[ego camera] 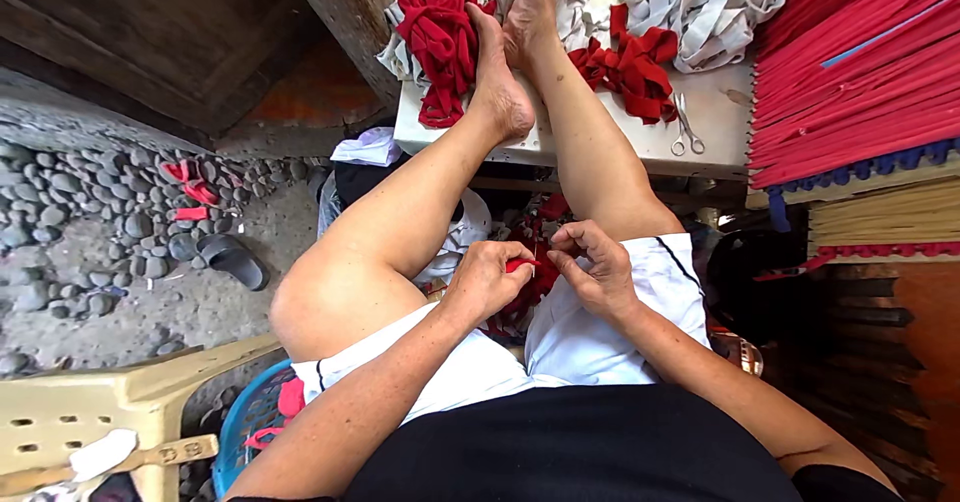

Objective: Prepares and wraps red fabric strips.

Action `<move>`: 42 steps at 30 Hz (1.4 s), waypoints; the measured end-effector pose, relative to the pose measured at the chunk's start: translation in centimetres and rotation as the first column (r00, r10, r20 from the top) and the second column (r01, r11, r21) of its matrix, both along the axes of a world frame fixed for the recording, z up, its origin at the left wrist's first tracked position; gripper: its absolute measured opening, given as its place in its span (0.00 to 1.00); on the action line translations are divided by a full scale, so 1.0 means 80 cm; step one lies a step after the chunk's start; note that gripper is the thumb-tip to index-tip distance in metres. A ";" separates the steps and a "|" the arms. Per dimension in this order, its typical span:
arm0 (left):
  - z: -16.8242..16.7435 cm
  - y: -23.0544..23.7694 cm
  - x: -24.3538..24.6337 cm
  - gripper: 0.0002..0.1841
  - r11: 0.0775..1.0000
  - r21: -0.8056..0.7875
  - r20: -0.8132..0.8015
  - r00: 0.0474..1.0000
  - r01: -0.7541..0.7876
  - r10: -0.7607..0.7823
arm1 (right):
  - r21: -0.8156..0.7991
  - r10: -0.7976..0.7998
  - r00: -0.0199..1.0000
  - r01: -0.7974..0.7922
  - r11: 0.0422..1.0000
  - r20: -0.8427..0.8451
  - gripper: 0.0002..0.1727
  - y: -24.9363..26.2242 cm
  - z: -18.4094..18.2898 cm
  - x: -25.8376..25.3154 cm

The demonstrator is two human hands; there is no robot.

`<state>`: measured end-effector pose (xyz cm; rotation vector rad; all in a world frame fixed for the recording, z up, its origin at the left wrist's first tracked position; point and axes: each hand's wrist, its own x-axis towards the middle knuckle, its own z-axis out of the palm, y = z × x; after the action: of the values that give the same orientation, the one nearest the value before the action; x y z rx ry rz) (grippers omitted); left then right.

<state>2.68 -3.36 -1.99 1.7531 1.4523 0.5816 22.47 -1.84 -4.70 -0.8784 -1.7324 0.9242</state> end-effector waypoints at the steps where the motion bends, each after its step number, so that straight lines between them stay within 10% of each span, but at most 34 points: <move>1: 0.000 0.000 0.000 0.05 1.000 -0.004 0.010 1.000 -0.022 0.022 | -0.017 0.024 0.999 -0.024 1.000 -0.025 0.12 0.000 0.001 0.000; 16: -0.003 -0.001 0.002 0.06 0.972 0.229 0.208 0.978 -0.046 -0.002 | -0.336 0.040 0.995 -0.068 0.940 -0.089 0.09 0.009 0.001 0.006; 23: -0.006 -0.002 0.005 0.06 0.968 0.248 0.194 0.978 0.028 -0.078 | -0.640 0.009 0.928 -0.263 0.722 -0.372 0.04 0.008 0.006 0.007; 33: -0.004 -0.003 0.009 0.03 0.937 -0.324 0.259 0.965 0.132 -0.046 | -0.586 0.067 0.907 -0.324 0.743 -0.417 0.09 0.009 0.002 0.013; 42: -0.004 -0.005 0.013 0.02 0.814 -0.532 0.392 0.920 0.234 -0.009 | -0.604 0.054 0.843 -0.427 0.673 -0.536 0.10 0.013 0.011 0.014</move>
<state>3.74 -3.76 -2.31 1.1666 1.0798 0.3319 23.57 -0.78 -3.84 -0.7781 -1.0428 1.9078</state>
